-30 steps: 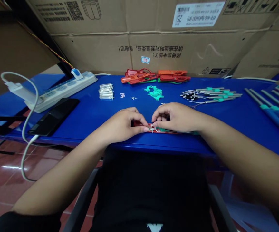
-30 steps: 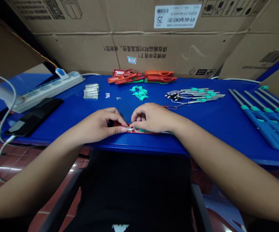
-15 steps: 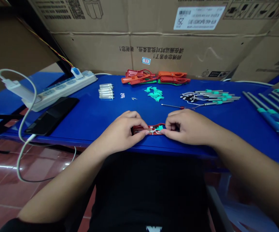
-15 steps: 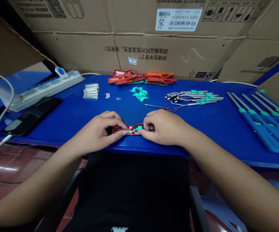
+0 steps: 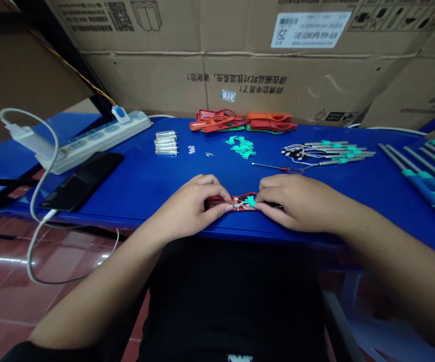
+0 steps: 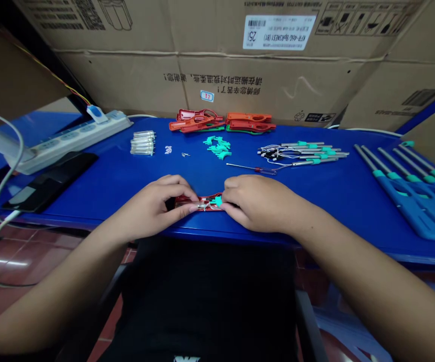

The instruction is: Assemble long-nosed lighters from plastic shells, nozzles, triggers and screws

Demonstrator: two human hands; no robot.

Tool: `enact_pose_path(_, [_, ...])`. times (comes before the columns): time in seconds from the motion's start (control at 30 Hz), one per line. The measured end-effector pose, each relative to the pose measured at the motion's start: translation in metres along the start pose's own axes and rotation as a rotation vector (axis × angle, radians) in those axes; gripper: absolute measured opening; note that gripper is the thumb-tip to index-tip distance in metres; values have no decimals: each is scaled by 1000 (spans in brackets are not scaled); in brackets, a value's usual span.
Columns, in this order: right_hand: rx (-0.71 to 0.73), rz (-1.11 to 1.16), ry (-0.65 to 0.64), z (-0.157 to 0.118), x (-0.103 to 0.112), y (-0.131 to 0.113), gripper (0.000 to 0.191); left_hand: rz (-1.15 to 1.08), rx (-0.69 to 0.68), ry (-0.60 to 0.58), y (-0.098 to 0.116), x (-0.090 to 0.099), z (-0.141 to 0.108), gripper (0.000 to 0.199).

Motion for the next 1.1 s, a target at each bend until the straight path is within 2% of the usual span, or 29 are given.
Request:
enact_pose_path(0.13, [-42, 60, 64, 3, 4, 4, 17, -16, -3, 8, 0, 1, 0, 12])
enact_pose_path(0.23, [-73, 163, 30, 5, 1, 8, 12, -35, 4, 18, 0, 2, -2, 13])
enact_pose_path(0.43, [-60, 137, -14, 8, -1, 5, 22, -71, 31, 5, 0, 2, -3, 14])
enact_pose_path(0.67, [32, 72, 11, 6, 3, 1, 18, -82, 12, -15, 0, 1, -3, 14])
enact_pose_path(0.77, [106, 71, 17, 7, 3, 0, 26, -89, 6, -9, -1, 2, -3, 12])
enact_pose_path(1.1, [240, 97, -158, 18, 6, 0, 26, -74, -27, -12, 2, 4, -3, 13])
Point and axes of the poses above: each hand's wrist, its own z-axis towards the middle knuckle, its own x-axis out of the back of the hand, y = z × x, the point moved 5 cm from there along z, towards the middle knuckle, and after that the axes turned 6 degrees about y, right-handed, at the moved point
